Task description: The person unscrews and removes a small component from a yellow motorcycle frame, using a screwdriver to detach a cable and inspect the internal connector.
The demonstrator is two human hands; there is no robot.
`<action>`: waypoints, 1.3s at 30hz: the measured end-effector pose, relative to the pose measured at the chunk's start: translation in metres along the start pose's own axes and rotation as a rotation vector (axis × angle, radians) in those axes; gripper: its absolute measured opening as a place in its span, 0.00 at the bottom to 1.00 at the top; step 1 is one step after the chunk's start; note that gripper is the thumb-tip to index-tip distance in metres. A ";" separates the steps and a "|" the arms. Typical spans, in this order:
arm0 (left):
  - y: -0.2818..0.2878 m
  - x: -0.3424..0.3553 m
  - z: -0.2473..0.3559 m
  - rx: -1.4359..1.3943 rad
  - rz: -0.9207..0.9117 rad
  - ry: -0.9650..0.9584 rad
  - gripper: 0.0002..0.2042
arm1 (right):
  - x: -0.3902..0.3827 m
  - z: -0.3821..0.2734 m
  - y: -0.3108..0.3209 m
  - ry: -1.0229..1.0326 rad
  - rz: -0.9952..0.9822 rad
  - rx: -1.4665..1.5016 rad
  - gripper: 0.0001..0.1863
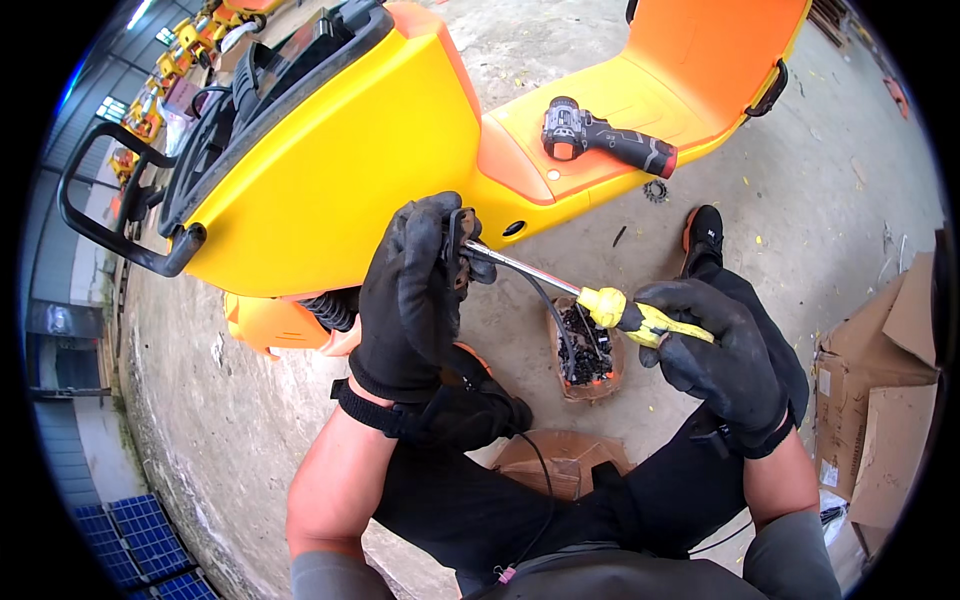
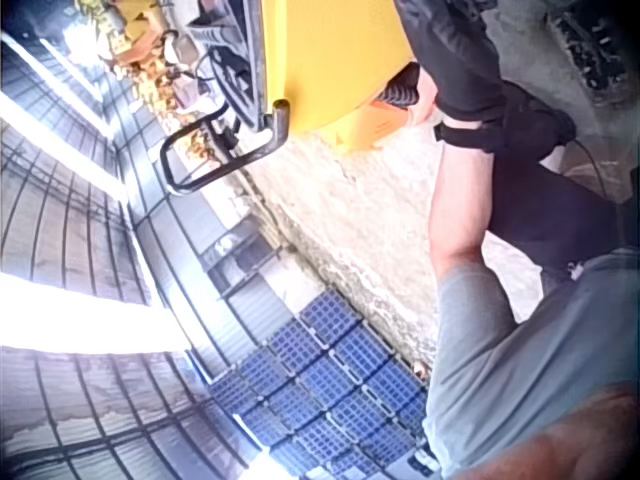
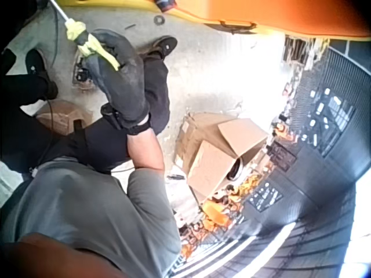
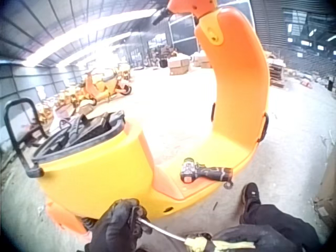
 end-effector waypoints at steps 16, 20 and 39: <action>-0.005 0.000 0.008 -0.159 -0.153 -0.071 0.15 | 0.001 0.018 -0.007 -0.234 -0.206 0.475 0.18; -0.006 -0.001 0.011 -0.188 -0.165 -0.066 0.14 | 0.002 0.024 -0.010 -0.285 -0.224 0.549 0.21; -0.001 -0.003 0.010 0.009 -0.040 0.041 0.15 | 0.000 0.008 -0.006 0.014 0.018 0.019 0.16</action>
Point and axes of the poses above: each hand's wrist, its own x-axis towards the middle knuckle, its own y-axis out of the back of the hand, z = x × y, the point moved 7 cm from there along x, towards the middle knuckle, and after that the axes turned 5 degrees about z, right-handed, at the moved point
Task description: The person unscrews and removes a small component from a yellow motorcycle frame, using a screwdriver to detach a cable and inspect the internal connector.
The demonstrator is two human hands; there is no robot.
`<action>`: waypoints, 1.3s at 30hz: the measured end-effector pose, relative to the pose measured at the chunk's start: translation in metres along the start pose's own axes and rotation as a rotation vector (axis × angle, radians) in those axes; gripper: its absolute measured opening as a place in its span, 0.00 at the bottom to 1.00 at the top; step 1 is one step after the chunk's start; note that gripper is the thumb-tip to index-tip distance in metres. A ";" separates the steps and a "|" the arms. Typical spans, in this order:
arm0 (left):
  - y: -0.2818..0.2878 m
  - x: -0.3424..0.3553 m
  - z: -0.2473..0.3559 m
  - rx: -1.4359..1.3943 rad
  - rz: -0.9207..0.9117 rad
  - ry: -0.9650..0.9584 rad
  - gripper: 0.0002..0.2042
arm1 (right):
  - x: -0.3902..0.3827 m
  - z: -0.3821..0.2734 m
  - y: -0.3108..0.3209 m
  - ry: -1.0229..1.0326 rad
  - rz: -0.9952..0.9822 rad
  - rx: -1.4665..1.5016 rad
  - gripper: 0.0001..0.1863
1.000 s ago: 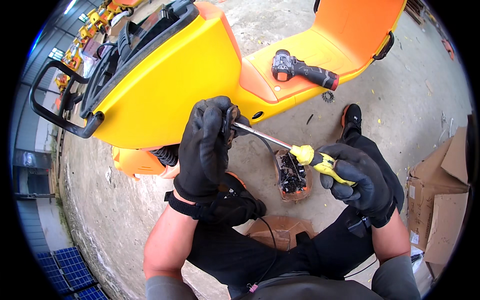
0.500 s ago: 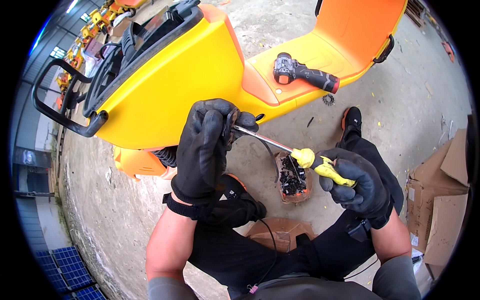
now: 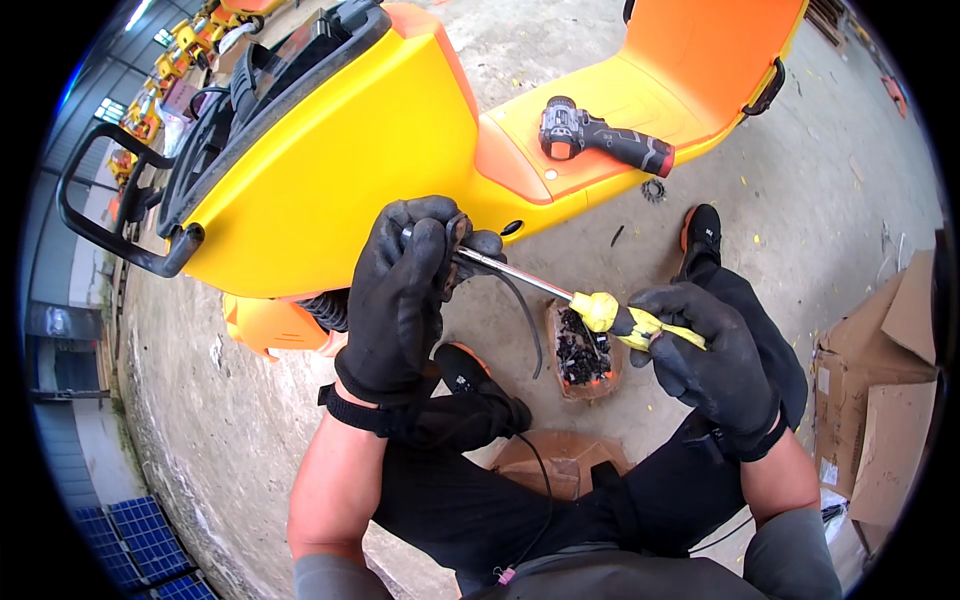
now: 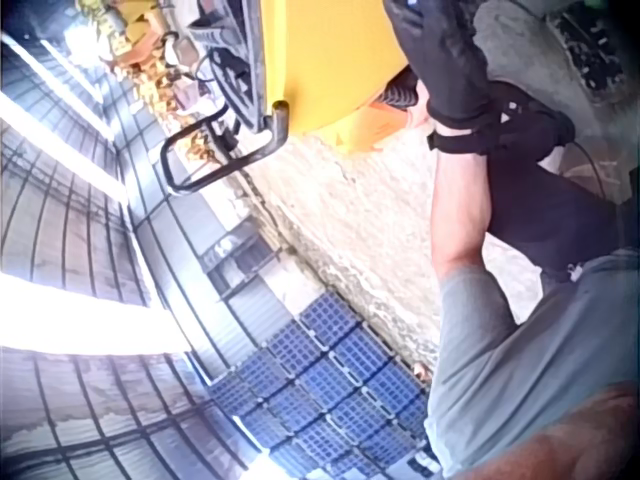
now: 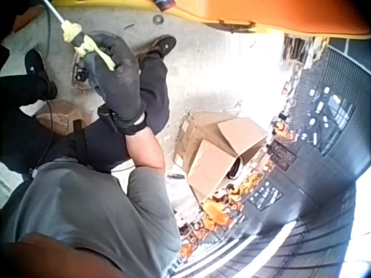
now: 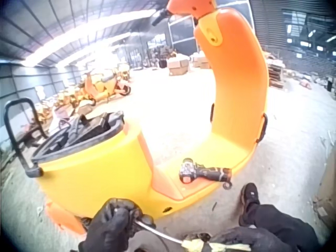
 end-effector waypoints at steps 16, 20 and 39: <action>-0.005 -0.003 -0.004 -0.034 0.039 0.045 0.10 | -0.006 0.005 -0.009 0.261 -0.089 -0.277 0.20; -0.003 -0.004 -0.008 -0.009 0.068 0.095 0.12 | -0.015 -0.022 -0.014 0.654 0.036 -0.835 0.22; 0.007 -0.004 -0.027 0.066 0.083 0.084 0.15 | 0.002 -0.016 0.026 0.424 0.301 -0.384 0.10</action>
Point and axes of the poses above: each hand's wrist, its own x-axis towards the middle knuckle, its own y-axis out of the back of the hand, z = x × y, the point moved 7 cm from there along x, towards the middle knuckle, and after that the axes turned 5 degrees about z, right-handed, at the moved point
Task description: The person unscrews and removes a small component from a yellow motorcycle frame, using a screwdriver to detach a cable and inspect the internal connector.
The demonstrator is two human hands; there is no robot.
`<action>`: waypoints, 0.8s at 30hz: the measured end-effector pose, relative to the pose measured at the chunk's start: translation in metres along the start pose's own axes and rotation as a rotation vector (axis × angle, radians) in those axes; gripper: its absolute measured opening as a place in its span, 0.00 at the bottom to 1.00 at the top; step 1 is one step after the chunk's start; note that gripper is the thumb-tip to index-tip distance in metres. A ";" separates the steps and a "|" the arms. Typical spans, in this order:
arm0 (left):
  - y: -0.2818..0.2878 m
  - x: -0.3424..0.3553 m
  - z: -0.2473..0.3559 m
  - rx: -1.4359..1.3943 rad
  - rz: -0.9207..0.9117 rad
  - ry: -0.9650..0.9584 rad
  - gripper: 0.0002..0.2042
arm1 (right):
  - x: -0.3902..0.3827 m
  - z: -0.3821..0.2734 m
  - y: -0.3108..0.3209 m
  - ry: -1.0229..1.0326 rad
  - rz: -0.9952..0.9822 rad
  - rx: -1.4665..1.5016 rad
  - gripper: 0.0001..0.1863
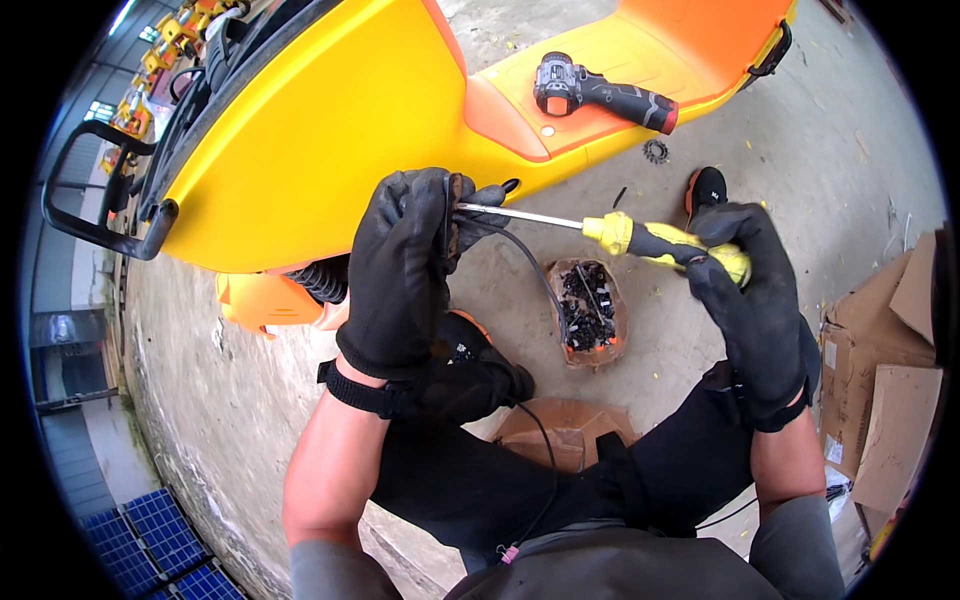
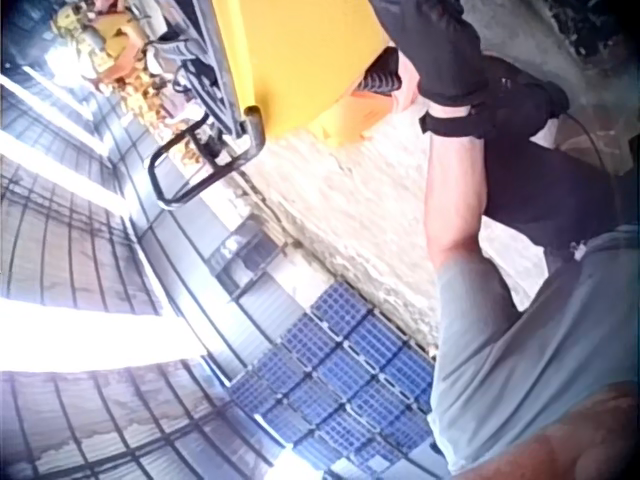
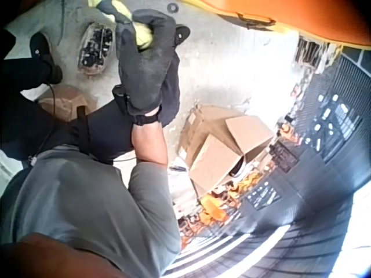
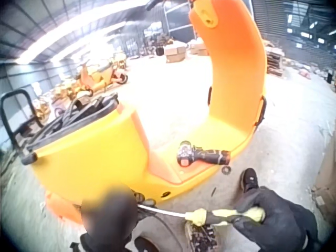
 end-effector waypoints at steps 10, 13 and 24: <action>-0.003 0.002 -0.007 0.070 -0.002 0.005 0.16 | 0.003 0.014 -0.003 -0.333 -0.092 0.261 0.29; -0.004 0.003 -0.005 0.062 -0.022 -0.033 0.16 | 0.006 0.007 0.001 -0.194 -0.059 0.269 0.15; -0.001 0.001 -0.005 0.056 -0.020 -0.030 0.16 | 0.002 0.017 -0.003 -0.338 -0.159 0.238 0.17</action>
Point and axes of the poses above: each hand's wrist, its own x-axis towards the middle knuckle, its own y-axis out of the back of the hand, z = x × y, the point moved 7 cm from there along x, towards the middle knuckle, and after that the axes turned 5 degrees about z, right-handed, at the moved point
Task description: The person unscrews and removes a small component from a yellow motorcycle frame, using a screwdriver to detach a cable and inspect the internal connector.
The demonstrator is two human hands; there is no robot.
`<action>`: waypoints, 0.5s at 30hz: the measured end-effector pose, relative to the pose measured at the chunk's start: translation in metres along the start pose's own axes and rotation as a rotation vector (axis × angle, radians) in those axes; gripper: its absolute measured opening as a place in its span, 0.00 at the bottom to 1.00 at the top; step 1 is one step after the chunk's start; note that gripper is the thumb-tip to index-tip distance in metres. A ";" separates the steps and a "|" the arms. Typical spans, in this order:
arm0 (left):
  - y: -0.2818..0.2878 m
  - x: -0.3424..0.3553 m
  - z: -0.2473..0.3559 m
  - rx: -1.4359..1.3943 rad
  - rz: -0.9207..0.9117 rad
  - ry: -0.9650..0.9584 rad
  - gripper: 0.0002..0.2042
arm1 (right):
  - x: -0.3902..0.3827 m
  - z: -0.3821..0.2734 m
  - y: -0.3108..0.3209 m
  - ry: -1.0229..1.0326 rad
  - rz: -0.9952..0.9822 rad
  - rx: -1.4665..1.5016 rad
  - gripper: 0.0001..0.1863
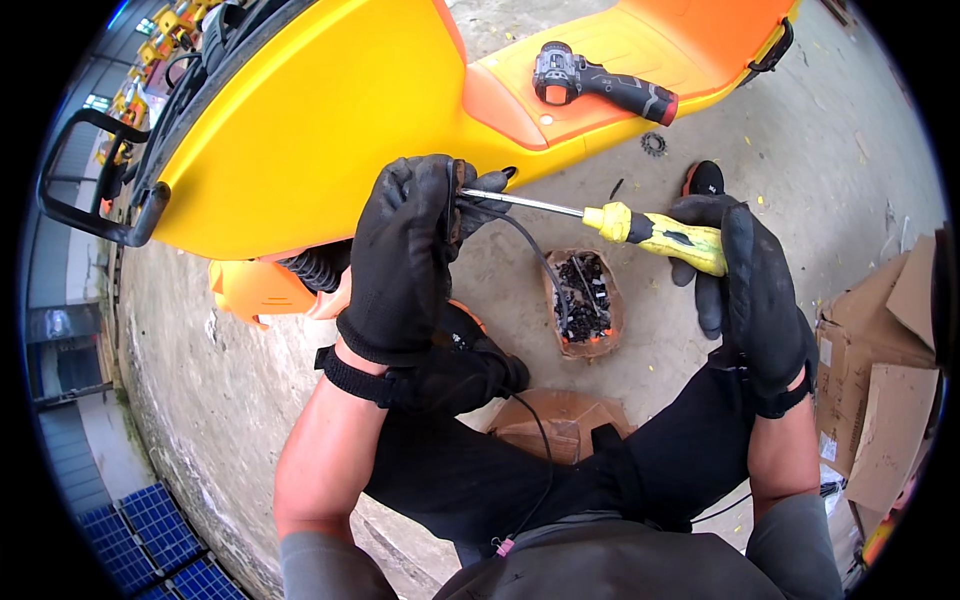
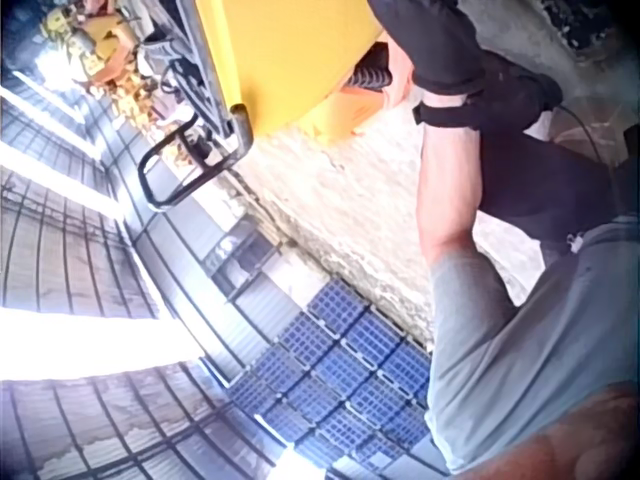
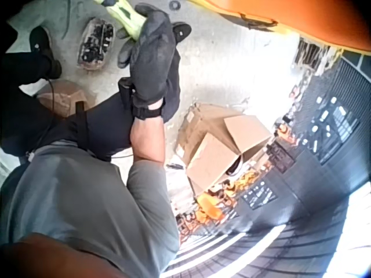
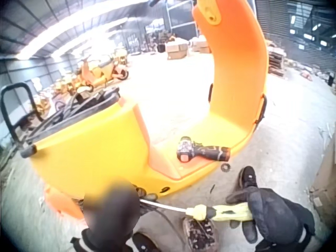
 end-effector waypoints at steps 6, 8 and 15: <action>-0.004 -0.001 0.009 0.184 -0.012 -0.002 0.17 | 0.003 -0.001 0.007 0.268 0.110 0.104 0.15; -0.005 0.000 0.001 0.015 0.012 -0.002 0.17 | 0.004 -0.008 0.003 0.290 0.095 0.048 0.16; -0.004 -0.002 0.004 0.182 -0.020 -0.002 0.18 | 0.004 -0.003 0.003 0.012 0.025 0.093 0.16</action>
Point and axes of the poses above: each hand's wrist, its own x-axis towards the middle knuckle, its own y-axis out of the back of the hand, z = x × y, the point moved 7 cm from there along x, towards the middle knuckle, and after that the axes turned 5 degrees about z, right-handed, at the moved point
